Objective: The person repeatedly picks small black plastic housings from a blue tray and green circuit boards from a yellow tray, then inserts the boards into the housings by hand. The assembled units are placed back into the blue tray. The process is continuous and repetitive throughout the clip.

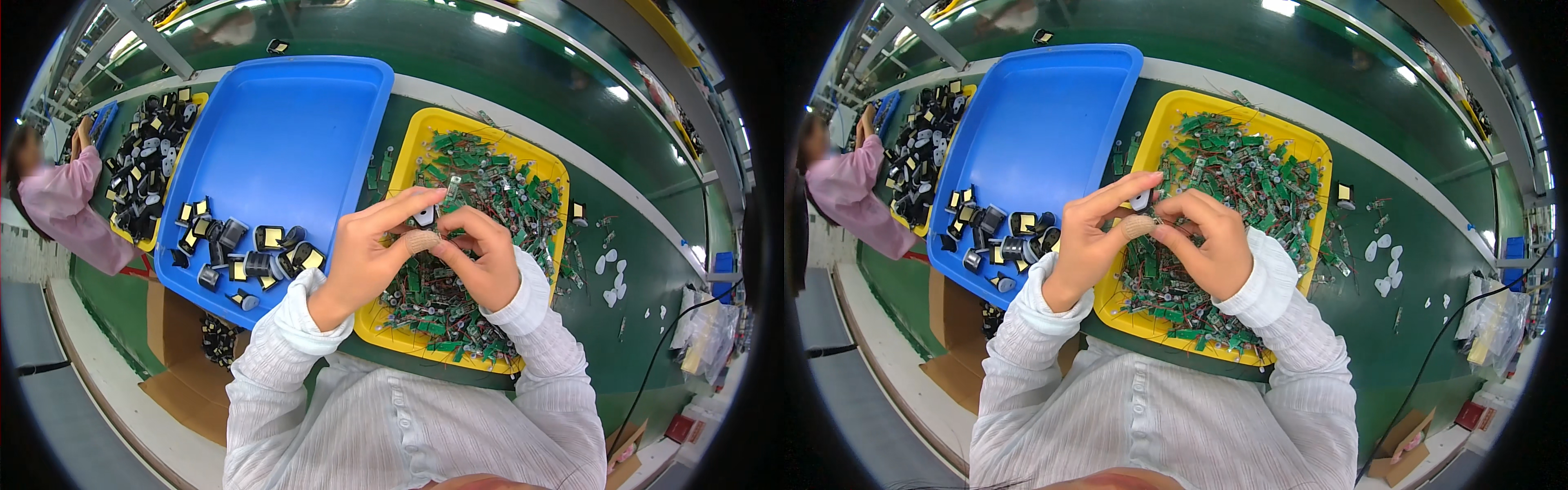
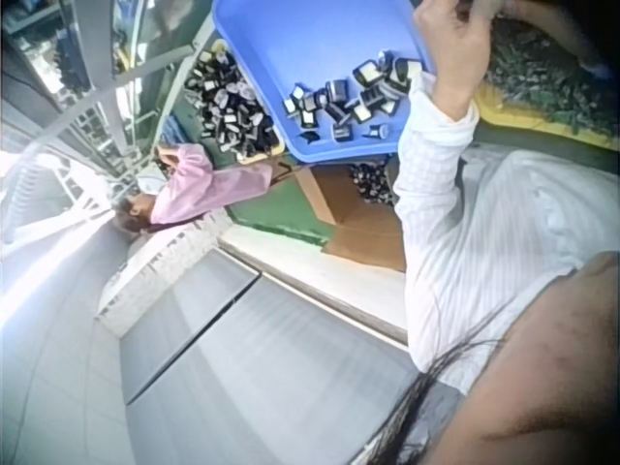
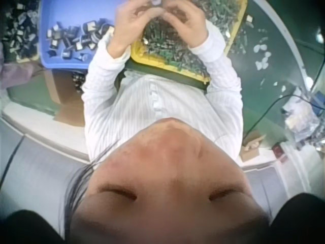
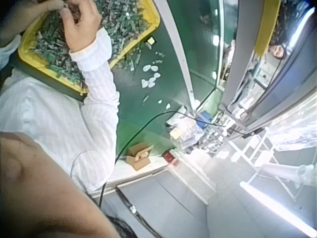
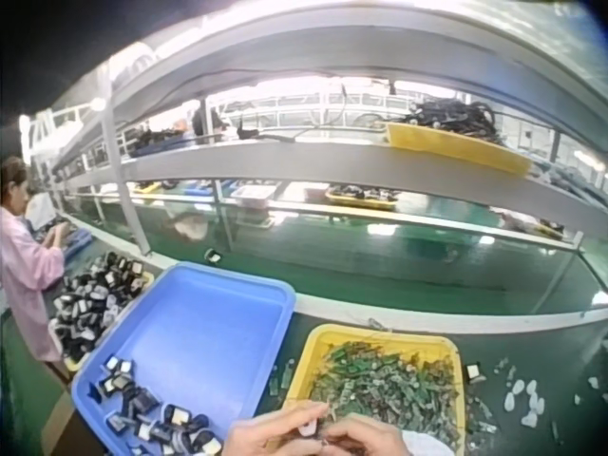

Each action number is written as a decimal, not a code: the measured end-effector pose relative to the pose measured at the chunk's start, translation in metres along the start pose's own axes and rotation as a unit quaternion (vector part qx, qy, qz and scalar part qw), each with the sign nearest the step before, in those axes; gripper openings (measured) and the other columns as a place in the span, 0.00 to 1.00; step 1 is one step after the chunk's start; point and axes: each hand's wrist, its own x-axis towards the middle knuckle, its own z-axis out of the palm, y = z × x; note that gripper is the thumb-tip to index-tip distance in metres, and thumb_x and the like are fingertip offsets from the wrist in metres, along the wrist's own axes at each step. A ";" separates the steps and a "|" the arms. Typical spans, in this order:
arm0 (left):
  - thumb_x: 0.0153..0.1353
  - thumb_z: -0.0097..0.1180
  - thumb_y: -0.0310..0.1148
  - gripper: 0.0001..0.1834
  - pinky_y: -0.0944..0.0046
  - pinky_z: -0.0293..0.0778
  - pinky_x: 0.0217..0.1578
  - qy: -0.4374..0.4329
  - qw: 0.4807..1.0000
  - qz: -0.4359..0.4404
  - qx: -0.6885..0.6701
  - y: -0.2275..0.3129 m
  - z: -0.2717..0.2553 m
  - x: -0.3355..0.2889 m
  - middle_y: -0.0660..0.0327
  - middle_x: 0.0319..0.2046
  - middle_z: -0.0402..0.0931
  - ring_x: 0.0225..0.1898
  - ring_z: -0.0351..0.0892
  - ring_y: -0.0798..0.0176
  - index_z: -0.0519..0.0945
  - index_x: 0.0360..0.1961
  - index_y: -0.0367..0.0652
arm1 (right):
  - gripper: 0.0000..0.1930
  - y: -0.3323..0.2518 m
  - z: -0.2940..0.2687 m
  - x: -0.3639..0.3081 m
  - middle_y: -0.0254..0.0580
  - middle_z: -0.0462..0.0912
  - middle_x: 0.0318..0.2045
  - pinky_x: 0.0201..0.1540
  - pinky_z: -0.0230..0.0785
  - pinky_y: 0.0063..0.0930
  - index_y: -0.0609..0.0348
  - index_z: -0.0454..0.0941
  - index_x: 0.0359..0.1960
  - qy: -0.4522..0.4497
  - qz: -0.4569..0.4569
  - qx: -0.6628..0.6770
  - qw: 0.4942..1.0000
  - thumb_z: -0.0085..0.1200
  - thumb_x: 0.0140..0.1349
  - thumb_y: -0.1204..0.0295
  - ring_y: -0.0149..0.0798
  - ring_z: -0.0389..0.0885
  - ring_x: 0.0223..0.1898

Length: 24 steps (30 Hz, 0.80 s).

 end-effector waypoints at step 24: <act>0.48 0.56 0.22 0.22 0.66 0.74 0.35 0.040 0.992 0.080 0.092 0.010 0.003 0.000 0.51 0.44 0.76 0.38 0.77 0.60 0.75 0.48 0.41 | 0.07 0.000 -0.001 -0.005 0.39 0.72 0.31 0.37 0.72 0.23 0.66 0.71 0.32 0.007 0.028 0.082 0.996 0.55 0.53 0.79 0.28 0.74 0.35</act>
